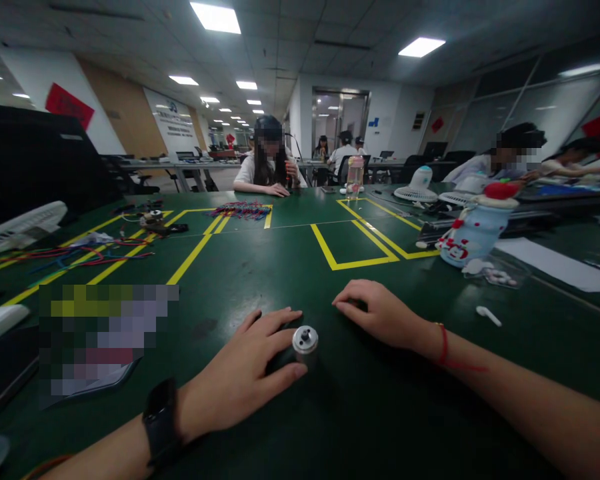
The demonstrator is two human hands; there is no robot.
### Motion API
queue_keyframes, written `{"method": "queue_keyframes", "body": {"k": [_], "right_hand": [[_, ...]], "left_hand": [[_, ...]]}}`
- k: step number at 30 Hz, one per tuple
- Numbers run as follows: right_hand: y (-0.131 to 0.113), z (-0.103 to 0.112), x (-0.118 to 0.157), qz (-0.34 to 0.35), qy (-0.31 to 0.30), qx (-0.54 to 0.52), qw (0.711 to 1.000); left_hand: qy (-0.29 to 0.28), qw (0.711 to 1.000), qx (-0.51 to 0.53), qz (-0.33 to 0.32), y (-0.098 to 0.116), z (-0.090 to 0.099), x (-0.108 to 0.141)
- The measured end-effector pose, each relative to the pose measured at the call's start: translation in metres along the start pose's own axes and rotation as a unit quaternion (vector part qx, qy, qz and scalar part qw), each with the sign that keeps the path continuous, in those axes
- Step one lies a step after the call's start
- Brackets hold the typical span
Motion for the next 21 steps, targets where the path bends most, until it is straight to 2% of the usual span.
{"method": "queue_keyframes", "body": {"k": [1,3,7,12,16,21], "right_hand": [[-0.015,-0.005,0.001,0.039,-0.015,0.034,0.999],[-0.042,-0.015,0.003,0.085,-0.008,0.031,0.996],[-0.072,-0.031,0.002,0.103,0.002,-0.046,0.994],[-0.068,-0.035,-0.005,0.097,0.033,-0.101,0.99],[-0.06,-0.039,-0.004,0.081,0.001,-0.095,0.992],[-0.053,-0.017,0.006,0.084,0.042,-0.146,0.985]], "left_hand": [[0.005,1.0,-0.001,-0.002,0.0,0.001,0.001],[0.015,1.0,-0.002,-0.007,-0.002,0.002,0.002],[0.033,0.999,-0.002,-0.016,-0.006,0.003,0.003],[0.034,0.999,-0.002,-0.02,-0.01,0.001,0.003],[0.04,0.999,0.008,-0.019,-0.009,-0.004,0.001],[0.034,0.999,0.012,-0.011,-0.004,-0.008,-0.002]]}}
Point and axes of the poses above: each hand's wrist, its own x-axis away from the middle knuckle, its own z-axis out of the back of the hand, y = z × x, the point moved 5 cm from there along -x, towards the middle knuckle, and after that the axes turned 10 degrees about -x, right-handed, at the moved point
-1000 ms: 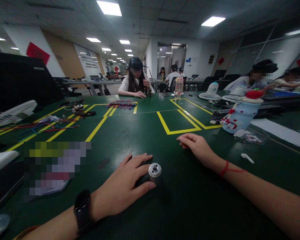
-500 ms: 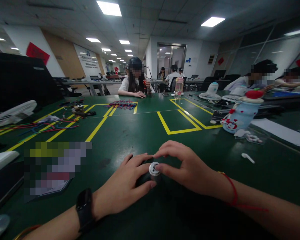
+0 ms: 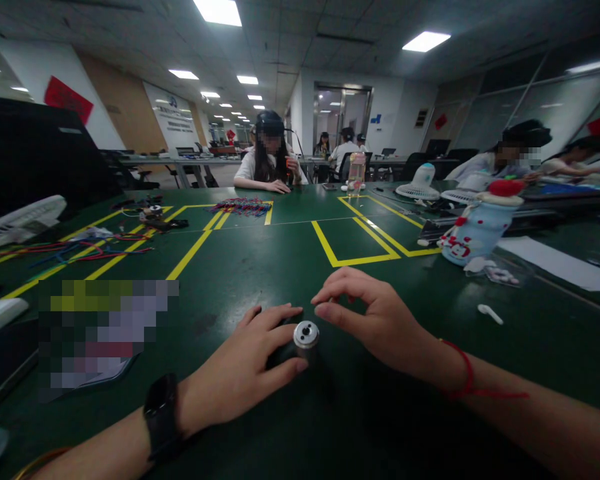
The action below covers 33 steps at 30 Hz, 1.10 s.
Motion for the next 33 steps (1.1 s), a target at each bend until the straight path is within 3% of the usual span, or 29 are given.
{"method": "queue_keyframes", "body": {"k": [6,11,15,17,20,23,26,30,33], "right_hand": [[0.027,0.013,0.026,-0.062,-0.159,0.066,0.983],[0.039,0.014,0.036,-0.055,-0.161,0.133,0.976],[0.037,0.017,0.037,-0.061,-0.154,0.108,0.98],[0.038,0.023,0.034,-0.081,-0.129,0.06,0.986],[0.054,0.047,0.026,-0.137,-0.022,-0.003,0.99],[0.084,0.078,0.019,-0.202,0.114,-0.022,0.972],[0.11,0.096,0.015,-0.239,0.166,-0.014,0.957],[0.102,0.083,0.017,-0.234,0.115,-0.003,0.965],[0.067,0.044,0.02,-0.164,-0.05,0.033,0.985]], "left_hand": [[-0.021,1.0,0.008,0.004,0.007,0.0,-0.004],[-0.022,1.0,0.011,0.0,0.013,-0.003,-0.011],[-0.028,1.0,0.008,0.0,0.015,-0.006,-0.014],[-0.025,1.0,0.009,0.001,0.014,-0.007,-0.014],[-0.023,1.0,0.012,0.004,0.011,-0.009,-0.015],[-0.027,1.0,0.011,0.005,0.007,-0.01,-0.014],[-0.03,0.999,0.011,0.005,0.004,-0.011,-0.013],[-0.027,1.0,0.012,0.007,0.003,-0.011,-0.011],[-0.013,1.0,0.014,0.006,0.003,-0.008,-0.007]]}}
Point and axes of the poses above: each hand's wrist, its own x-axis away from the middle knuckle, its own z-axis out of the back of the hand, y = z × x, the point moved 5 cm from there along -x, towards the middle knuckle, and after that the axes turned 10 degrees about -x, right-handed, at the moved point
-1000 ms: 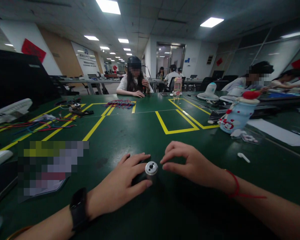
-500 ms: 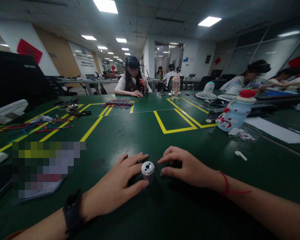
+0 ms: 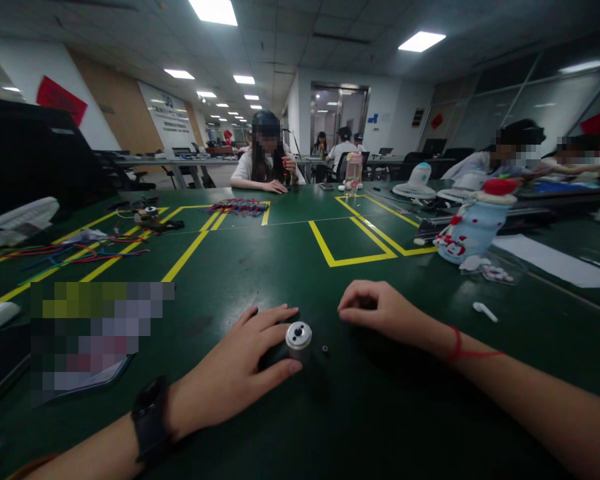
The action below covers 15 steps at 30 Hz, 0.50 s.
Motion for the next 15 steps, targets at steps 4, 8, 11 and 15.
{"method": "queue_keyframes", "body": {"k": [4,8,11,15], "right_hand": [[-0.036,-0.04,0.013,0.106,-0.087,0.115,0.984],[-0.051,-0.046,0.007,0.121,-0.016,0.033,0.992],[-0.065,-0.047,0.001,0.144,0.043,-0.035,0.988],[-0.076,-0.064,0.0,0.135,0.003,-0.052,0.989]], "left_hand": [[-0.001,1.0,0.002,0.0,-0.001,0.005,0.008],[-0.003,1.0,-0.005,0.001,-0.003,0.009,0.016],[0.005,1.0,-0.009,-0.001,-0.004,0.011,0.019],[0.014,1.0,-0.014,-0.006,-0.004,0.01,0.018]]}}
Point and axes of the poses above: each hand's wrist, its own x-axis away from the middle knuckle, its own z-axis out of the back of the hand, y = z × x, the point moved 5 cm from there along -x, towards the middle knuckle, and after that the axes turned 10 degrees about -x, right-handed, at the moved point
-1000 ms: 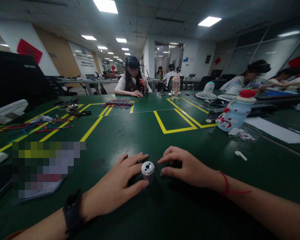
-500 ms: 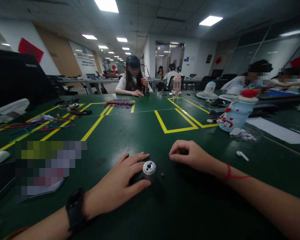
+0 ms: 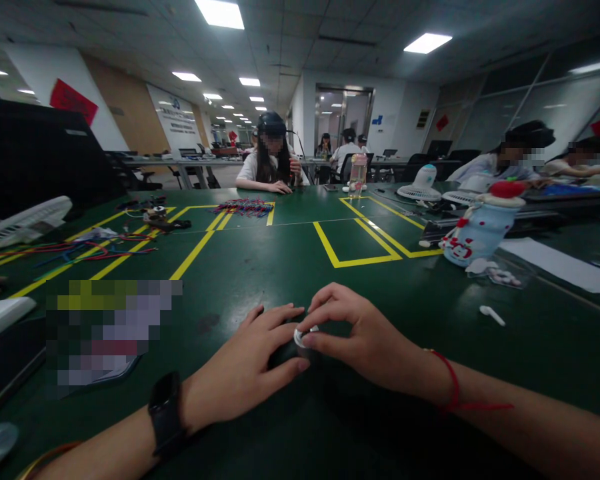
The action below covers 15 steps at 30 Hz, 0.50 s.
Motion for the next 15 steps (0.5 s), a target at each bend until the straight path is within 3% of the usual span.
{"method": "queue_keyframes", "body": {"k": [6,12,15], "right_hand": [[0.004,-0.002,0.004,-0.012,0.036,-0.01,0.999],[-0.001,0.002,0.004,-0.036,-0.028,-0.018,0.999],[0.005,0.017,0.005,-0.054,-0.035,-0.074,0.995]], "left_hand": [[-0.005,1.0,-0.008,-0.001,0.002,-0.002,-0.001],[0.0,1.0,-0.001,-0.003,0.008,-0.001,-0.004],[-0.013,1.0,0.0,-0.001,0.008,-0.003,-0.006]]}}
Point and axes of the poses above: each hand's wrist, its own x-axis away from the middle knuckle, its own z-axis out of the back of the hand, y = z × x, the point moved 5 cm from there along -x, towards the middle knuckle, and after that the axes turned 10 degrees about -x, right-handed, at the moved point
